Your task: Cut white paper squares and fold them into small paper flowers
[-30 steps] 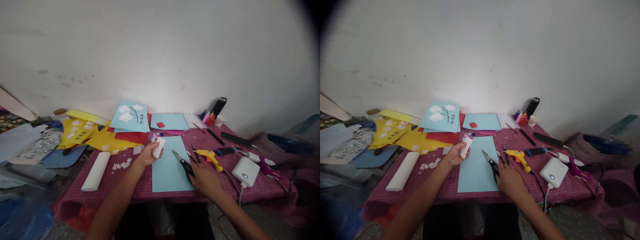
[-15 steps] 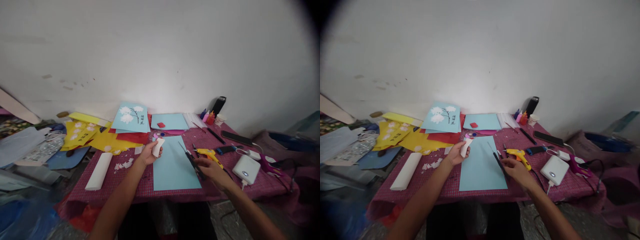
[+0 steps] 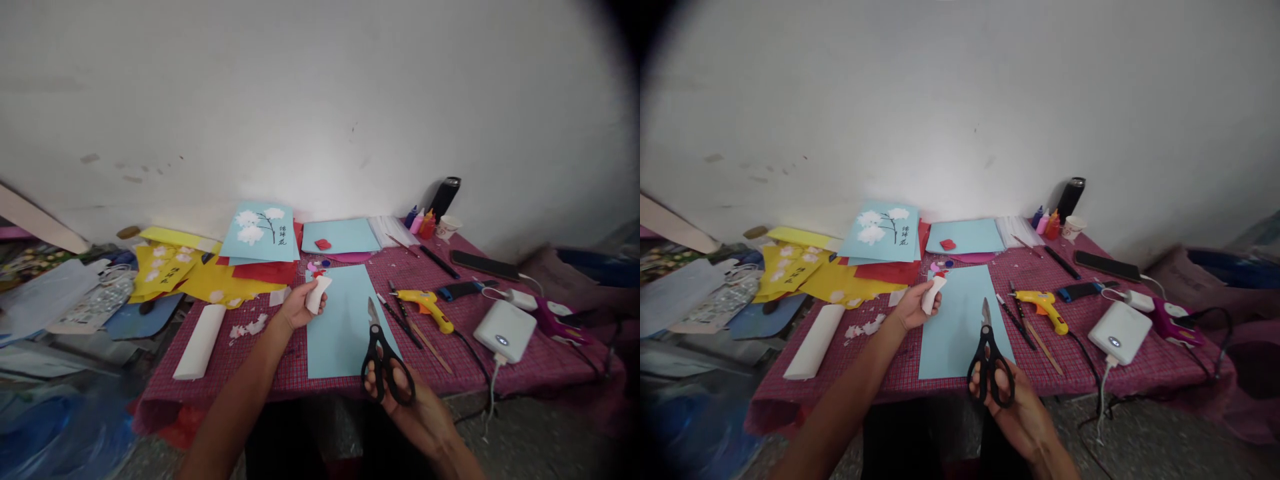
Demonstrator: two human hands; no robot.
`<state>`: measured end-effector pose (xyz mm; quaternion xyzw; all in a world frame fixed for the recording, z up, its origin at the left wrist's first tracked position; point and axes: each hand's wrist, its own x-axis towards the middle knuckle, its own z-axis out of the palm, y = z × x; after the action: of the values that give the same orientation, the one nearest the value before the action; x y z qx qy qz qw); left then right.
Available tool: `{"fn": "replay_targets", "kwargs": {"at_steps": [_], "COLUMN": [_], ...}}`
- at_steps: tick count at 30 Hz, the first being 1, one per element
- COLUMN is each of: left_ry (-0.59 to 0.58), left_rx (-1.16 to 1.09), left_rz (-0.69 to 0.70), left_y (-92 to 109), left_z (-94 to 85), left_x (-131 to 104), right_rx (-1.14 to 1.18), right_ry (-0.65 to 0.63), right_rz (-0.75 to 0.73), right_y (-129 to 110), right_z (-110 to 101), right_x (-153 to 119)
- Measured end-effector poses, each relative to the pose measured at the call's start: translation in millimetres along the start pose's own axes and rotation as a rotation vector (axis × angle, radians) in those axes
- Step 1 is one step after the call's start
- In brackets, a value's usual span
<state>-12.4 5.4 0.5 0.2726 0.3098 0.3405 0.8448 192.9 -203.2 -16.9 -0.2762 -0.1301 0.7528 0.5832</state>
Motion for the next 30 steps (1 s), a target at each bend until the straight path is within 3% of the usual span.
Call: {"fn": "replay_targets", "kwargs": {"at_steps": [8,16,23,30], "left_ry": [-0.013,-0.005,0.002,-0.035], "left_rx": [0.021,0.117,0.082,0.044], "left_rz": [-0.006,0.091,0.091,0.106], "left_y": [-1.0,-4.3,-3.8,-6.0], "left_z": [0.6,6.0,6.8,6.4], "left_x": [0.3,-3.2,-3.0,-2.3], "right_rx": [0.069,0.027,0.053,0.014], "right_ry": [0.053,-0.11,-0.252,-0.229], "right_rz": [0.067,0.003,0.083,0.141], "right_y": [11.0,18.1,19.0,21.9], "right_z": [1.0,10.3,28.0,34.0], "right_x": [-5.4,-7.2,-4.7,3.1]}}
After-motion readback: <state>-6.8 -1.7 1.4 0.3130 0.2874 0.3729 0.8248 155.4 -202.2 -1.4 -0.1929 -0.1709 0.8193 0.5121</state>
